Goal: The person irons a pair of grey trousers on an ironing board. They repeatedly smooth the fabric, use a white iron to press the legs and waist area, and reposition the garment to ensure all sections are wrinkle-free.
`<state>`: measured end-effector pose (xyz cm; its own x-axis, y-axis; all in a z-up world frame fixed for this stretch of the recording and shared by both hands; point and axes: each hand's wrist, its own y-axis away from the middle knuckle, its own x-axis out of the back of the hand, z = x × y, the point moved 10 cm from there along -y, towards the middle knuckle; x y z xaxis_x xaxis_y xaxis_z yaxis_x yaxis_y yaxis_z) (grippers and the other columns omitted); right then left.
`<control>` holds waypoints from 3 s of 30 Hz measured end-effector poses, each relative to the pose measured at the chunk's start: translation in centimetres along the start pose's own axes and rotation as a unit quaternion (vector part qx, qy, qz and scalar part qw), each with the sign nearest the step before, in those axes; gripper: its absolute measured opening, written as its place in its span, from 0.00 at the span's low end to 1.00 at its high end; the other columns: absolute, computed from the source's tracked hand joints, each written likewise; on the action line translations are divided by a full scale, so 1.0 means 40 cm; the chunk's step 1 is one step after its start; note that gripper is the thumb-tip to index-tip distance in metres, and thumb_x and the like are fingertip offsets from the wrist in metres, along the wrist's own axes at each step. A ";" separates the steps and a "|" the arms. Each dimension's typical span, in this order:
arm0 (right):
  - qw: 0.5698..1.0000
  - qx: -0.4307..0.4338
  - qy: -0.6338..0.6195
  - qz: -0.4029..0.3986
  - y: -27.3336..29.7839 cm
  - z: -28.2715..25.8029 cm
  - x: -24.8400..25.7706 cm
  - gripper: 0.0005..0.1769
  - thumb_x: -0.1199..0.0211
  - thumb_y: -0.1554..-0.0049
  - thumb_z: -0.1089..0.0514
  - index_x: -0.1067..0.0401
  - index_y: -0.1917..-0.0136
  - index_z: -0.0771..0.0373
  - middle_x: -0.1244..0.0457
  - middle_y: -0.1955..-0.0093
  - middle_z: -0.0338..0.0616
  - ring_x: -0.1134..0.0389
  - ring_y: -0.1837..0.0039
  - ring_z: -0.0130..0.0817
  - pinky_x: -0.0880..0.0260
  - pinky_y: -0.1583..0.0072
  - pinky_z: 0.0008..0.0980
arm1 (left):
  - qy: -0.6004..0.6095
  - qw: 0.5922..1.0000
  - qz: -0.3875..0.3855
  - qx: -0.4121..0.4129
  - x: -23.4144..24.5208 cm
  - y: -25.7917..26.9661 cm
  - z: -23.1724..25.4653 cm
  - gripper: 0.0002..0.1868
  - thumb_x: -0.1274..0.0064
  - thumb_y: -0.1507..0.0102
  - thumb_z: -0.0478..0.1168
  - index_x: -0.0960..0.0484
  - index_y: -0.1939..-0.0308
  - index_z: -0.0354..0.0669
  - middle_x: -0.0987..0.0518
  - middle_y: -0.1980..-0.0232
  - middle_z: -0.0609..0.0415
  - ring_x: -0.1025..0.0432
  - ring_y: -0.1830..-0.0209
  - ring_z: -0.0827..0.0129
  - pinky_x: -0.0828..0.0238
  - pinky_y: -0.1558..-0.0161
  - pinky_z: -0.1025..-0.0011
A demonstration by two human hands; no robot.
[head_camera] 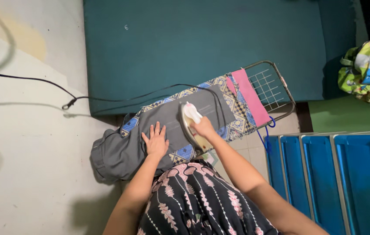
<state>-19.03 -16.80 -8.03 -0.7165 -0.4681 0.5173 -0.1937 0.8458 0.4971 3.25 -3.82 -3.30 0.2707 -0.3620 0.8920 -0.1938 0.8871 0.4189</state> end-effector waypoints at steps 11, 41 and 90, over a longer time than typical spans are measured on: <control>1.000 -0.007 0.024 0.004 -0.161 -0.184 -0.046 0.27 0.30 0.56 0.46 0.22 0.52 0.72 0.29 0.56 0.64 0.24 0.51 0.55 0.25 0.47 0.45 | 0.056 0.997 0.043 -0.021 0.012 0.008 0.026 0.36 0.44 0.39 0.46 0.35 0.26 0.54 0.49 0.18 0.51 0.56 0.18 0.55 0.62 0.25 0.40; 0.991 -0.028 0.080 0.102 -0.030 0.182 0.295 0.20 0.34 0.53 0.51 0.21 0.56 0.70 0.30 0.61 0.64 0.25 0.54 0.56 0.25 0.48 0.46 | -0.068 0.990 -0.082 -0.096 0.015 -0.103 0.222 0.54 0.32 0.46 0.56 0.47 0.21 0.66 0.58 0.15 0.56 0.56 0.17 0.58 0.67 0.26 0.34; 0.985 -0.060 0.083 0.136 -0.234 0.062 0.385 0.21 0.36 0.52 0.51 0.21 0.50 0.68 0.31 0.51 0.66 0.27 0.45 0.59 0.28 0.42 0.49 | -0.060 0.991 -0.091 -0.083 0.004 -0.089 0.223 0.54 0.31 0.45 0.51 0.48 0.21 0.65 0.56 0.16 0.55 0.54 0.18 0.57 0.66 0.28 0.29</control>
<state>-29.89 -31.29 -6.45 -0.6094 -0.2726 0.7445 0.0783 0.9137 0.3987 -4.43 -9.58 -3.10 0.1713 -0.5427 0.8222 0.0085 0.8354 0.5496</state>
